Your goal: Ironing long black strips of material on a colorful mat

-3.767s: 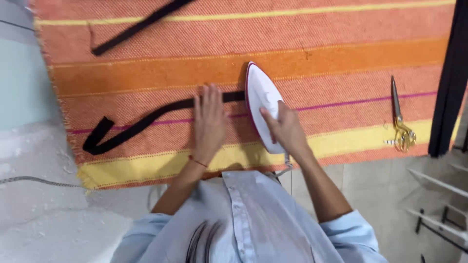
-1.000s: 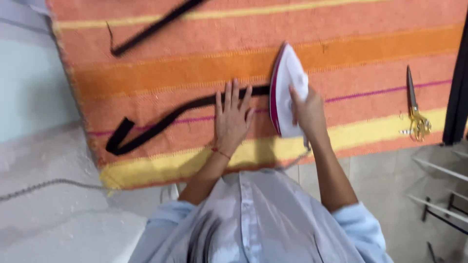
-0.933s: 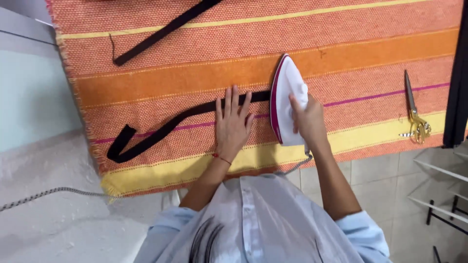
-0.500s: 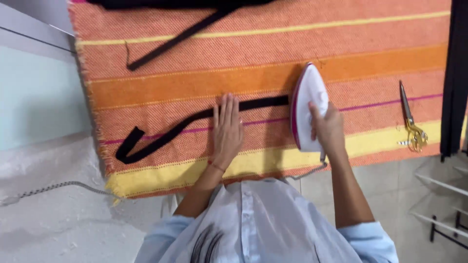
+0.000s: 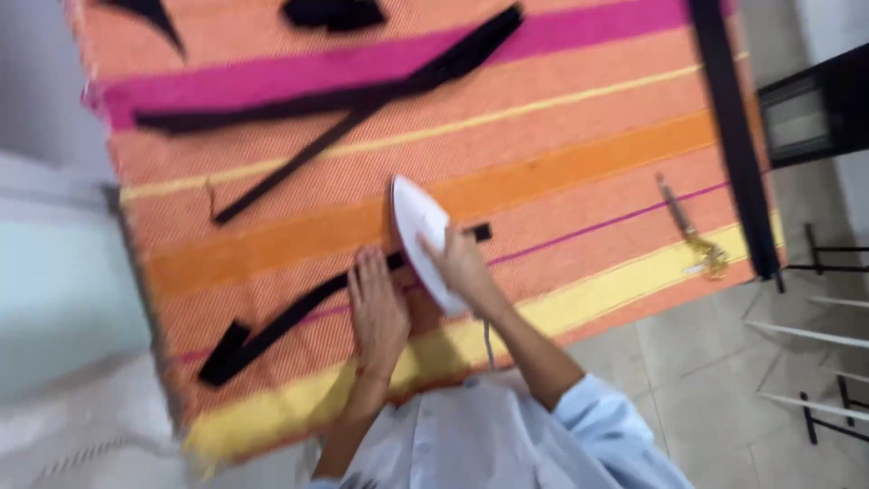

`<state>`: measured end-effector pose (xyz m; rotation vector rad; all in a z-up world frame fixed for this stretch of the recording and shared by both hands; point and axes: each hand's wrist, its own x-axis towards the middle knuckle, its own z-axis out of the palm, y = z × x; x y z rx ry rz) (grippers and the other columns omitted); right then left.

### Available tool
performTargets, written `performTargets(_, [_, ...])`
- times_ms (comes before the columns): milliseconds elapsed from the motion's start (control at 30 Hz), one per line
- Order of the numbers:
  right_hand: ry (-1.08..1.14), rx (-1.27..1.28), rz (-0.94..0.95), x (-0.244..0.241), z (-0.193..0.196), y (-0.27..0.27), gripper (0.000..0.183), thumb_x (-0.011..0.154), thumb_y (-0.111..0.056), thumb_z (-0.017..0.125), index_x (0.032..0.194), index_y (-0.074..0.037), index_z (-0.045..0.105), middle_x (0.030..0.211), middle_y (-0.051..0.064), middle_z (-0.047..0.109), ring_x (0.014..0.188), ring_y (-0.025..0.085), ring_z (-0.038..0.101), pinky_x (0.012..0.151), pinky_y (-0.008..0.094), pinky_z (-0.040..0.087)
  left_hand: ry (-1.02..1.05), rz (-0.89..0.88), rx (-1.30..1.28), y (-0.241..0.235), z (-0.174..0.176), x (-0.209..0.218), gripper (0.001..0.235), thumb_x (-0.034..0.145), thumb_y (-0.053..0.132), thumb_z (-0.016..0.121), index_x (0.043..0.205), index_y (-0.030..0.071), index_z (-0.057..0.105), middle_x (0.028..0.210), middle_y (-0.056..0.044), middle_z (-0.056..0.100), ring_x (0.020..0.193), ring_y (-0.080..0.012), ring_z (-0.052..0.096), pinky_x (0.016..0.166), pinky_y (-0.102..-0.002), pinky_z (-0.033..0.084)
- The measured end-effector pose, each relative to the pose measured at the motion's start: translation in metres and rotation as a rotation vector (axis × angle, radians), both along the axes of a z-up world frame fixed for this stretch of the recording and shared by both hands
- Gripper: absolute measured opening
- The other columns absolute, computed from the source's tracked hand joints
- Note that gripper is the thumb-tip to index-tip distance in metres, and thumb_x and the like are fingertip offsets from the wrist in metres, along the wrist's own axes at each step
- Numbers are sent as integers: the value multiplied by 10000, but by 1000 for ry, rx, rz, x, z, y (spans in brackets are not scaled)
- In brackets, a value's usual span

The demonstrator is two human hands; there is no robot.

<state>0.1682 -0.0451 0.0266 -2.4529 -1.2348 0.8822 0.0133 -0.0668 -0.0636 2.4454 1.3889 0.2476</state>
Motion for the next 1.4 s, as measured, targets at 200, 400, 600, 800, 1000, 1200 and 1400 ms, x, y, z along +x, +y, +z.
performTargets(200, [195,-57,-154,28,-25,19,601,968,-464,621,1012,133,572,754,228,671,393,262,608,296,357,493,1,-17,130,-1,-1,-1,797,884,176,525,1575,-110,248,1689,-267,186,1586,-357,154,1291,-472,113])
performTargets(400, [244,-223,-152,21,-3,-11,602,1040,-415,563,1297,128,517,776,185,653,431,177,581,333,227,544,44,-41,188,-7,-10,-4,779,912,238,500,1560,-119,258,1696,-281,142,1591,-369,117,1297,-475,81])
performTargets(600, [60,-74,-151,9,13,-1,678,943,-582,621,1077,82,660,953,345,685,1004,495,699,831,549,583,65,27,96,-3,-18,4,779,878,251,517,1577,-20,305,1690,-222,234,1595,-330,166,1298,-513,101])
performTargets(800, [63,-46,-174,13,11,9,591,973,-475,628,1048,110,670,933,379,685,986,511,701,820,575,568,88,33,16,-8,-4,1,759,894,264,517,1570,-18,319,1690,-221,229,1592,-330,165,1297,-507,90])
performTargets(1000, [193,-81,-240,33,-19,-23,476,966,-443,655,916,30,637,565,213,647,484,319,699,465,364,588,25,16,10,-7,-7,3,748,932,243,445,1599,-31,245,1701,-240,167,1594,-359,118,1288,-534,81])
performTargets(1200, [99,-103,-250,29,19,-18,614,969,-534,659,1041,75,677,894,349,692,971,518,690,768,611,537,61,19,69,-1,-18,7,762,914,270,472,1590,-28,285,1689,-238,212,1589,-358,153,1291,-534,103])
performTargets(1400, [183,-74,-262,58,-5,-8,507,1006,-454,617,846,27,644,511,200,610,483,315,690,506,418,553,34,19,76,-2,-12,3,742,924,247,465,1589,-33,292,1686,-242,224,1584,-364,176,1288,-528,127])
